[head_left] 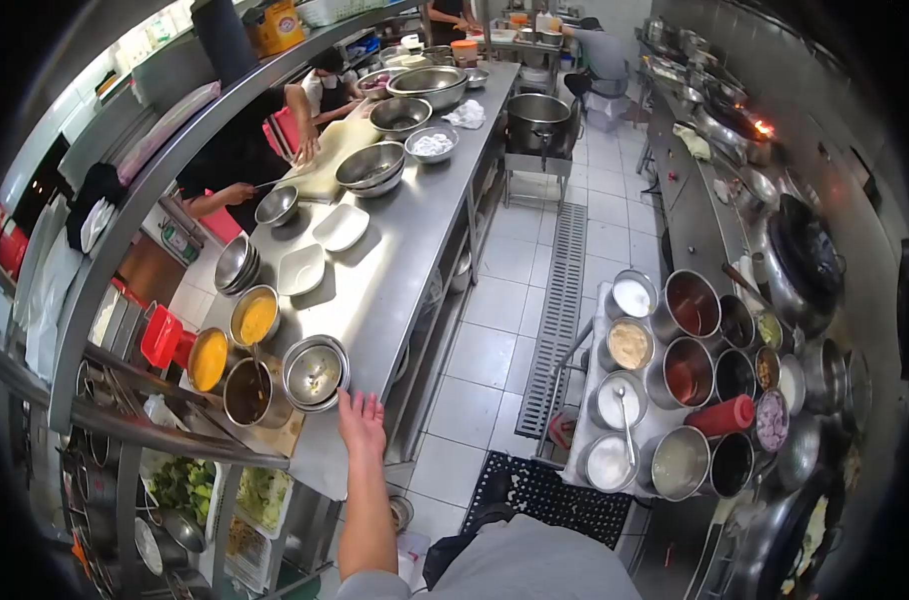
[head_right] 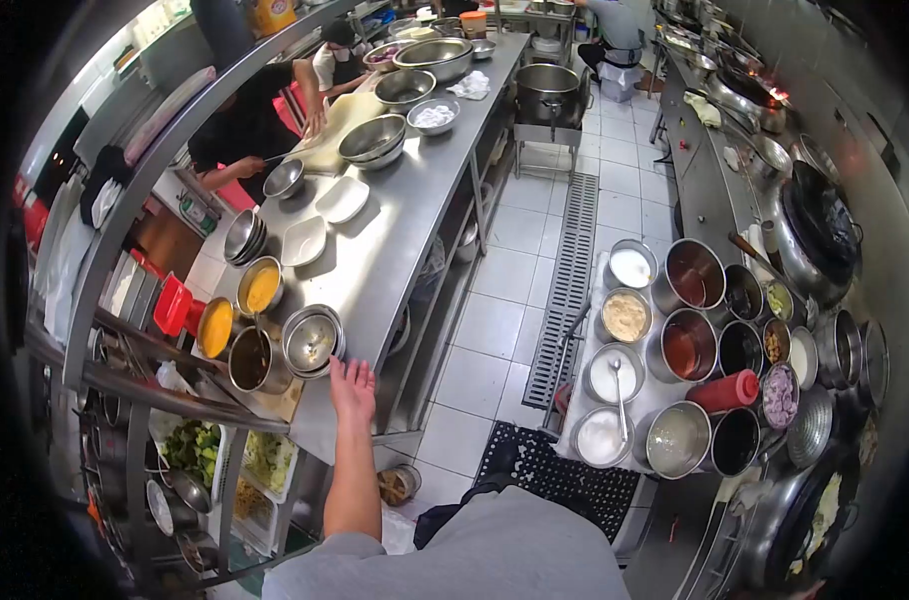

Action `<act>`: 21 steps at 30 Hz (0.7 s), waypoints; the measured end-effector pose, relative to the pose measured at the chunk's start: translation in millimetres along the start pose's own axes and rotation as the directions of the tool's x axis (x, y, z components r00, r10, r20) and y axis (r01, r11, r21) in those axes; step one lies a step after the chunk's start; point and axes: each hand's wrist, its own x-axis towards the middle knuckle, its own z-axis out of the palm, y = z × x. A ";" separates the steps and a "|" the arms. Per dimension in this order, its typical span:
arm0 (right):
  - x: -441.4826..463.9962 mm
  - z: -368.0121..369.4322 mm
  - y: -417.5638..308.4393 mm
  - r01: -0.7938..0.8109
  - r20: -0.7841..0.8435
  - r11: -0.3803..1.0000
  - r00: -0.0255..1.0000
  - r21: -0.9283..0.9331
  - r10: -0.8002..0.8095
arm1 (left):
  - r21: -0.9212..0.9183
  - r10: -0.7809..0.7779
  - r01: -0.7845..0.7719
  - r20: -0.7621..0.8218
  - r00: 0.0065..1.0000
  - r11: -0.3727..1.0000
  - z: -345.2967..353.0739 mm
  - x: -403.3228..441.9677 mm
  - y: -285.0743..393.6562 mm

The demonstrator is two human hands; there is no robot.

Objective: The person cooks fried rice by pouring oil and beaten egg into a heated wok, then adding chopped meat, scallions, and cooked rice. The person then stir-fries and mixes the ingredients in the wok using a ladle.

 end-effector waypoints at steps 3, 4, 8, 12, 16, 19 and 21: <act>58.9 44.1 72.2 -0.025 -0.047 0.996 0.999 -0.082 0.021 | 0.102 0.039 -0.049 0.100 0.994 0.994 13.6 -19.7 -8.9; 87.4 53.3 99.9 0.061 -0.047 0.965 0.996 -0.255 -0.076 | 0.161 0.025 -0.053 0.174 0.984 0.985 22.6 -33.1 -18.3; 143.1 43.6 55.2 -0.076 -0.011 0.961 0.997 -0.267 0.076 | 0.492 -0.113 -0.164 0.485 0.867 0.855 105.5 -144.0 -45.4; 113.6 50.1 -54.7 -0.421 -0.097 0.789 0.854 0.448 0.511 | 0.475 -0.264 -0.559 0.869 0.419 0.679 162.3 -286.7 -121.9; 146.1 76.6 -7.3 -0.441 0.097 0.554 0.836 0.706 0.541 | 0.236 -0.546 -0.676 0.787 -0.289 0.698 171.3 -427.8 -224.9; 188.9 57.4 22.8 -0.394 0.111 0.517 0.863 0.760 0.493 | -0.068 -0.485 -0.622 0.562 -0.670 0.780 176.1 -556.5 -296.1; 162.7 68.9 73.3 -0.358 0.066 0.589 0.887 0.725 0.457 | -0.388 -0.293 -0.508 0.493 -0.819 0.769 168.9 -631.7 -360.2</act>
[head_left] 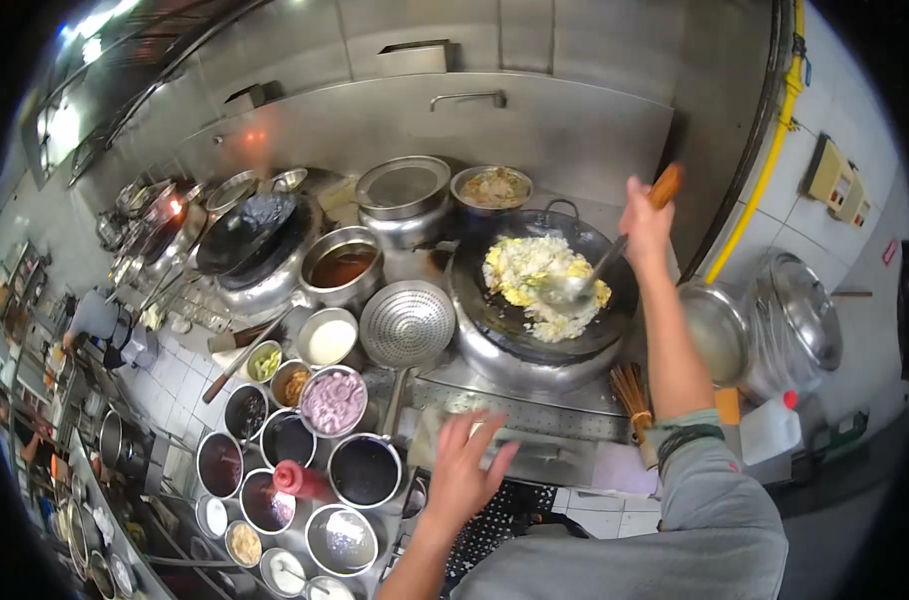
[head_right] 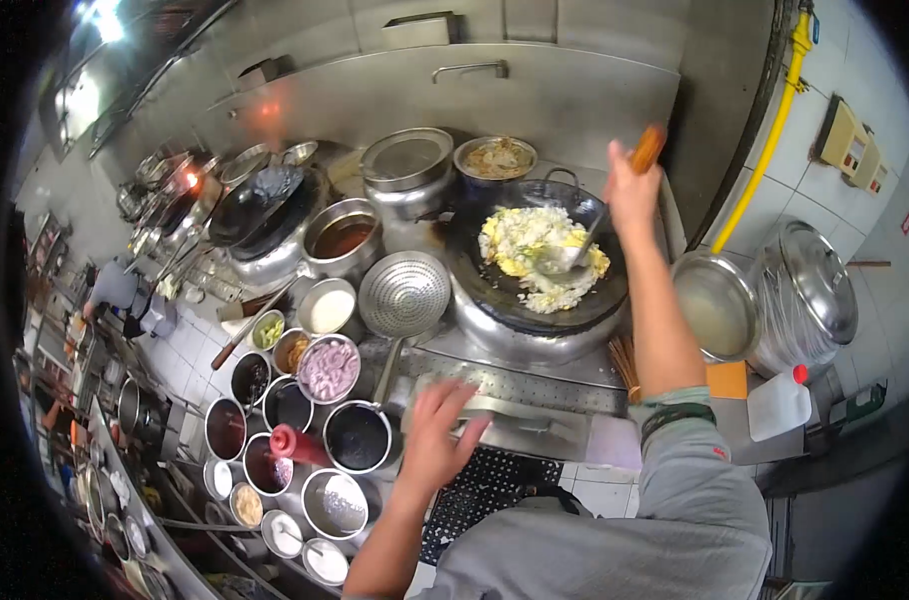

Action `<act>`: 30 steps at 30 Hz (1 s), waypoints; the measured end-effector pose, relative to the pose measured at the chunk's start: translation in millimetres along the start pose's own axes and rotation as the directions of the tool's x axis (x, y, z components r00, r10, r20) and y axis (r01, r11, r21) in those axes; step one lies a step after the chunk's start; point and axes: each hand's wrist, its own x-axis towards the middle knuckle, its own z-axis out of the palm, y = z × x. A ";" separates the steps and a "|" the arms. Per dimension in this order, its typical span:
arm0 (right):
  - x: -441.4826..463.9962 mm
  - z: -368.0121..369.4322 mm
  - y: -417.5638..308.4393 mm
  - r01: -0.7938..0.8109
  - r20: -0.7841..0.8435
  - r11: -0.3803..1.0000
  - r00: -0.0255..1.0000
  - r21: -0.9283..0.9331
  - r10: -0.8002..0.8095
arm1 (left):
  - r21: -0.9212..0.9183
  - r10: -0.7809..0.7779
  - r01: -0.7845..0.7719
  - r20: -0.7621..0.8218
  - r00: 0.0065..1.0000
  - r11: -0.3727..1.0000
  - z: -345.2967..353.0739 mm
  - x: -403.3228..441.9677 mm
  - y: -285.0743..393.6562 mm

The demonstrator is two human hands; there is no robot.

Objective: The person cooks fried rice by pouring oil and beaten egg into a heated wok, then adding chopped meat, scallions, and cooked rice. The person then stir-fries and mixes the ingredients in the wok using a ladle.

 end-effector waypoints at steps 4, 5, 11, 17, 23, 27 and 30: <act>40.7 7.1 13.8 -0.241 0.076 0.956 0.970 0.170 0.231 | 0.171 0.096 -0.108 0.080 0.992 0.979 109.3 106.7 -44.4; 60.6 8.9 2.6 -0.276 0.046 0.954 0.961 0.119 0.273 | 0.146 0.093 -0.114 0.143 0.985 0.983 122.6 115.9 -52.0; 83.7 -7.2 -30.8 -0.453 0.079 0.884 0.891 0.111 0.447 | -0.053 0.070 -0.066 0.082 0.994 0.996 97.4 108.5 2.1; 55.1 -10.2 -54.6 -0.272 -0.026 0.942 0.959 0.200 0.282 | 0.004 0.138 -0.139 0.135 0.981 0.990 114.2 33.6 -37.6; 48.1 10.3 -67.6 -0.274 -0.079 0.954 0.955 0.123 0.285 | -0.121 0.097 -0.089 0.058 0.994 0.989 61.2 99.3 0.1; 20.5 39.6 -44.7 -0.287 -0.042 0.957 0.956 0.044 0.289 | -0.052 0.135 -0.131 0.094 0.986 0.990 120.1 82.3 -61.7; 20.5 14.7 -62.4 -0.209 0.076 0.954 0.977 0.212 0.197 | -0.083 0.169 -0.161 0.107 0.980 0.984 107.0 36.7 -59.3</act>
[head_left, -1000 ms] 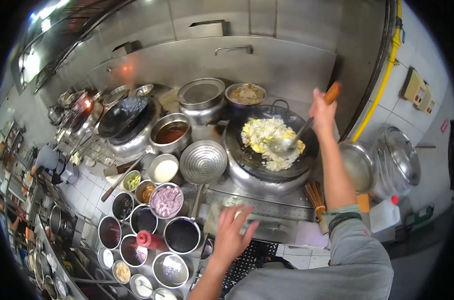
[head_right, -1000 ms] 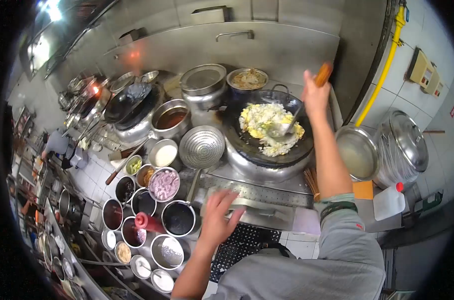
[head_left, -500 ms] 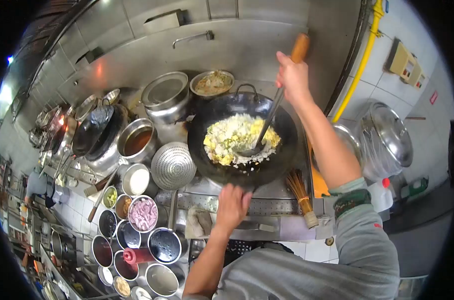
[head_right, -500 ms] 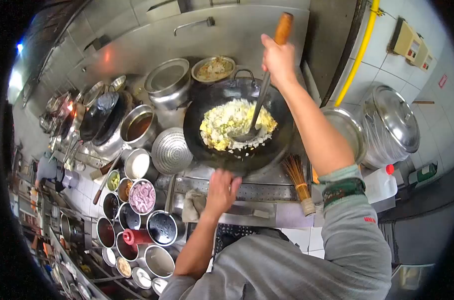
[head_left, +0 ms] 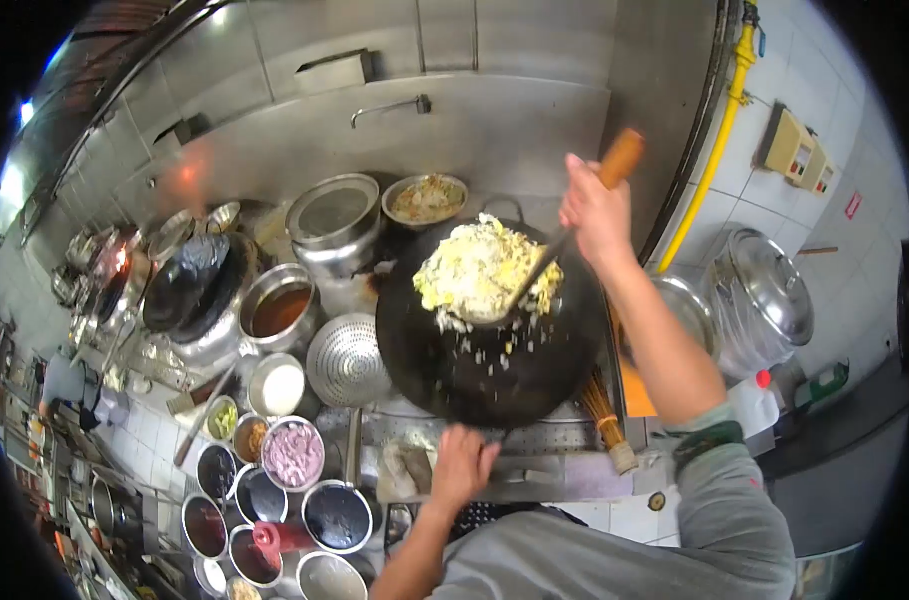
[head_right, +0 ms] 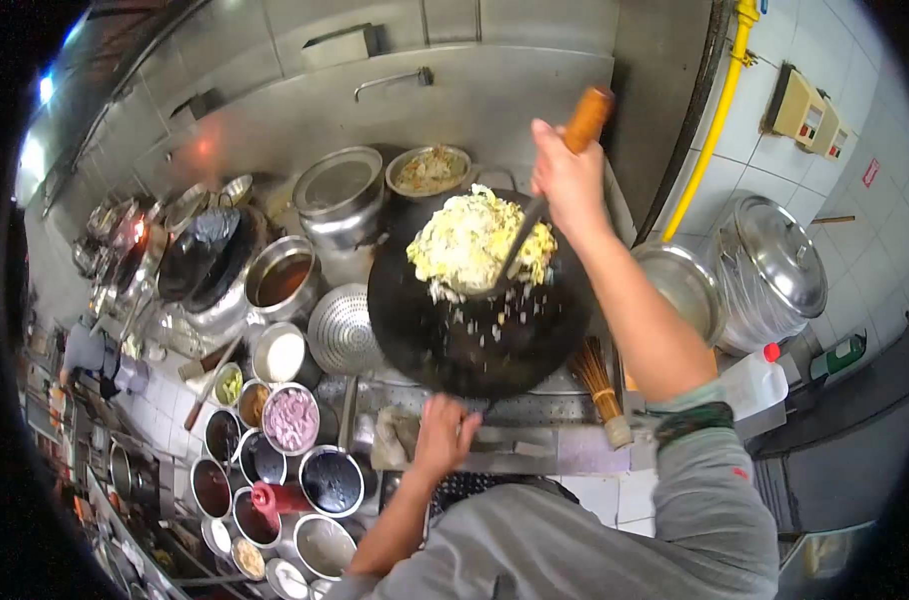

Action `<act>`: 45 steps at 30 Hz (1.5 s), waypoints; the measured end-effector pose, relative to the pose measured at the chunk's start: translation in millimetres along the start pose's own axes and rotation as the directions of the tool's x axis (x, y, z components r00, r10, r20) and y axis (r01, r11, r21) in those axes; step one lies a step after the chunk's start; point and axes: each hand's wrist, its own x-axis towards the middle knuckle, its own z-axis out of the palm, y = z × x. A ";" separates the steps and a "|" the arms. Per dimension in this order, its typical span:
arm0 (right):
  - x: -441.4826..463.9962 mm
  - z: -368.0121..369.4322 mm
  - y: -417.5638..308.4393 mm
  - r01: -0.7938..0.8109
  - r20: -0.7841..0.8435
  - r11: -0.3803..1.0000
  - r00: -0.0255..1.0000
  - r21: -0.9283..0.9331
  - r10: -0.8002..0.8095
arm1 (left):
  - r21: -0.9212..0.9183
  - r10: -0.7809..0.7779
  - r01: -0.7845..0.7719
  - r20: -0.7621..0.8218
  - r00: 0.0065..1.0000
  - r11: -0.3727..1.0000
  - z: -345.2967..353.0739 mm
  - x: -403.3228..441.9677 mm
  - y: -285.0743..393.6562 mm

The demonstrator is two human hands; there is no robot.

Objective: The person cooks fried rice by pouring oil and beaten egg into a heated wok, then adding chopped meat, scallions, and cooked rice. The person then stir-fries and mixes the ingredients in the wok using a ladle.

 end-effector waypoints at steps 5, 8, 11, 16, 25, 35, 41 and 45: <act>13.8 -21.6 -30.5 -0.034 0.079 0.999 0.996 0.003 0.034 | -0.004 -0.026 0.026 -0.027 0.999 1.000 -9.4 57.2 -10.4; 19.9 -27.0 -35.2 0.052 0.097 0.998 0.994 0.038 -0.055 | 0.027 -0.056 0.057 -0.026 0.998 0.998 7.1 85.6 -25.1; 15.3 -36.0 37.6 0.052 0.060 0.998 0.997 0.026 -0.053 | 0.028 -0.065 0.064 0.030 0.997 0.998 9.6 83.1 -27.1; 58.3 -0.8 39.8 -0.119 0.192 0.987 0.977 0.105 0.098 | 0.190 -0.152 0.181 -0.158 0.976 0.965 -84.9 40.3 27.9; 91.0 20.5 70.0 -0.186 0.248 0.977 0.956 0.106 0.155 | 0.349 -0.256 0.802 -0.820 0.512 0.485 -186.6 -174.5 -1.4; 30.5 26.9 35.5 -0.216 0.214 0.975 0.956 0.047 0.201 | -0.039 -0.581 0.940 -0.794 0.176 0.338 -181.2 -242.9 -64.4; 39.1 30.0 47.9 -0.154 0.132 0.988 0.979 -0.003 0.153 | 0.025 -0.437 0.941 -0.882 0.179 0.336 -183.2 -217.4 -71.2; 28.4 28.5 112.2 -0.058 0.202 0.990 0.979 0.131 0.031 | -0.054 -0.429 0.953 -0.899 0.084 0.300 -177.0 -223.5 -81.5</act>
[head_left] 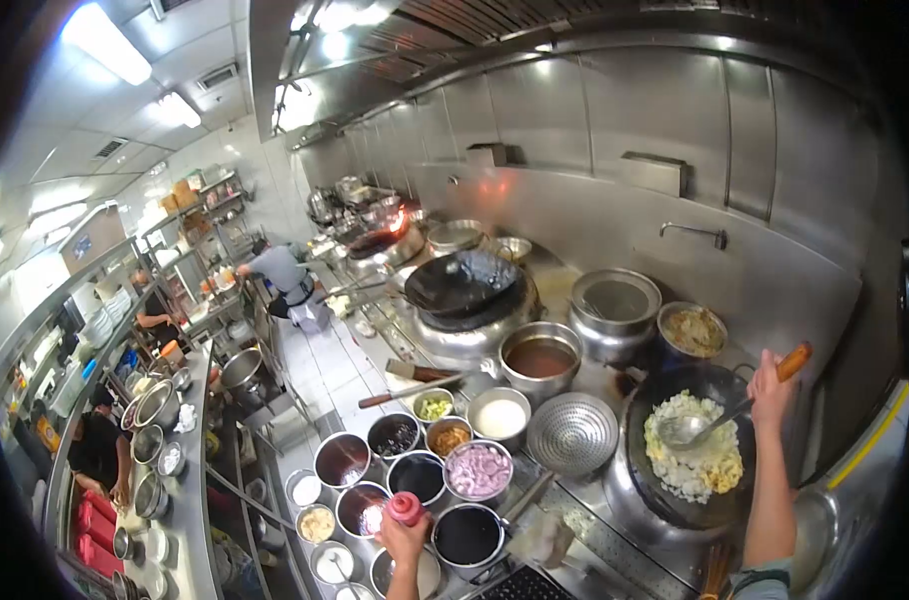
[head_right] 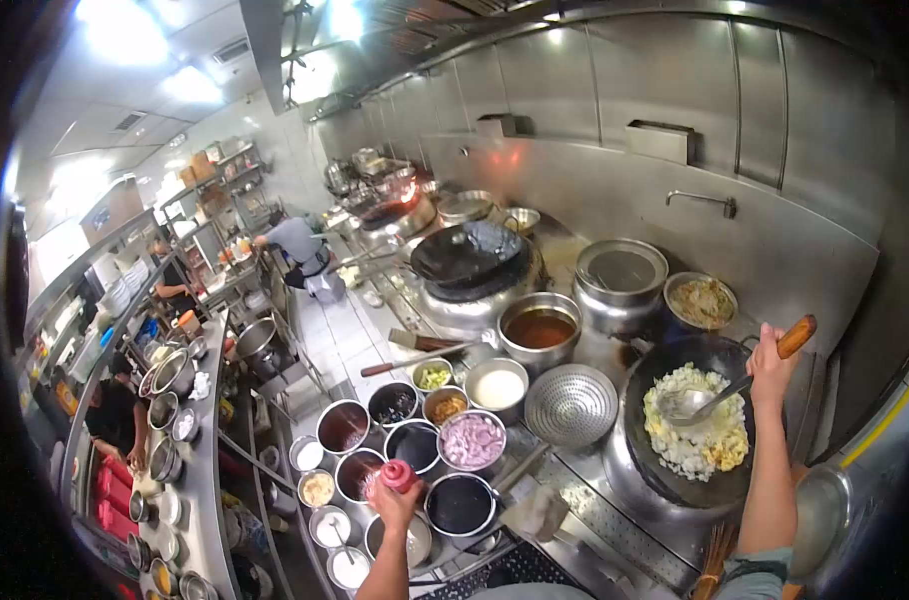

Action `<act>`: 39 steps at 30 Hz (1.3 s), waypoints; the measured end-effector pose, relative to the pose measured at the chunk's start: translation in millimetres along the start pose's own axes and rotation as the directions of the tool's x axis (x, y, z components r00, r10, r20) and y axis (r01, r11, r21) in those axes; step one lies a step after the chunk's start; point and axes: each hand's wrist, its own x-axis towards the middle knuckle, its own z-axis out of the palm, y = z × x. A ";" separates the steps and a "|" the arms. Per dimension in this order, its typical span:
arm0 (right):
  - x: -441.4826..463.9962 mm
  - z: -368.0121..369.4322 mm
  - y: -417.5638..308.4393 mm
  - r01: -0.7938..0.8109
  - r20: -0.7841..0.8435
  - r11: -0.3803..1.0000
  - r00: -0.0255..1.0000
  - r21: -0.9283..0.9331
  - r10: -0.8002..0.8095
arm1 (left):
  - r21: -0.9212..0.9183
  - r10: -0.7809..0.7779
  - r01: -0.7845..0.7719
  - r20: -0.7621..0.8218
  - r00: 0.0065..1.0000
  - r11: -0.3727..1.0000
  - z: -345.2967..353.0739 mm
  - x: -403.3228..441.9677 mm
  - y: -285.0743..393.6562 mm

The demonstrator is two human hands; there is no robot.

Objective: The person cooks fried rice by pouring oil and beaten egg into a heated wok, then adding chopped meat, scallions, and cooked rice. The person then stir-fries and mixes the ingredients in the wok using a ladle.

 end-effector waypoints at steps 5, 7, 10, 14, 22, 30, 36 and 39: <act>25.2 28.6 -71.3 -0.122 0.008 0.945 0.991 -0.302 0.130 | -0.035 0.042 -0.044 -0.060 0.997 0.998 6.4 6.3 -3.2; -1.7 5.8 -67.4 -0.102 -0.061 0.961 0.994 -0.257 0.089 | -0.057 0.087 -0.092 -0.071 0.994 0.994 -6.6 9.4 5.2; -22.5 -45.0 -7.8 0.037 0.012 0.986 0.999 -0.160 -0.036 | -0.112 0.223 -0.229 -0.062 0.973 0.967 -53.1 18.4 52.8; -17.4 -36.6 -103.0 -0.028 -0.140 0.994 0.990 -0.106 0.013 | -0.363 0.250 -0.236 -0.009 0.968 0.901 -95.4 22.4 95.6; -9.9 -29.0 -60.3 0.049 -0.162 0.998 0.986 0.039 -0.042 | -0.757 0.605 -0.035 0.491 0.627 0.652 -59.8 18.6 210.4; -48.6 -55.9 -86.2 -0.092 -0.168 0.993 0.980 0.076 0.104 | -0.521 0.652 -0.600 0.758 0.002 0.607 44.4 -37.2 374.4; -125.6 -83.8 -101.0 0.048 -0.153 0.998 0.987 0.051 -0.040 | -0.259 0.616 -0.884 0.787 0.039 0.388 118.0 -78.1 444.5; -139.0 -100.7 -111.0 0.072 -0.183 0.994 0.981 0.082 -0.056 | -0.120 0.566 -0.906 0.811 0.146 0.406 145.3 -72.9 458.8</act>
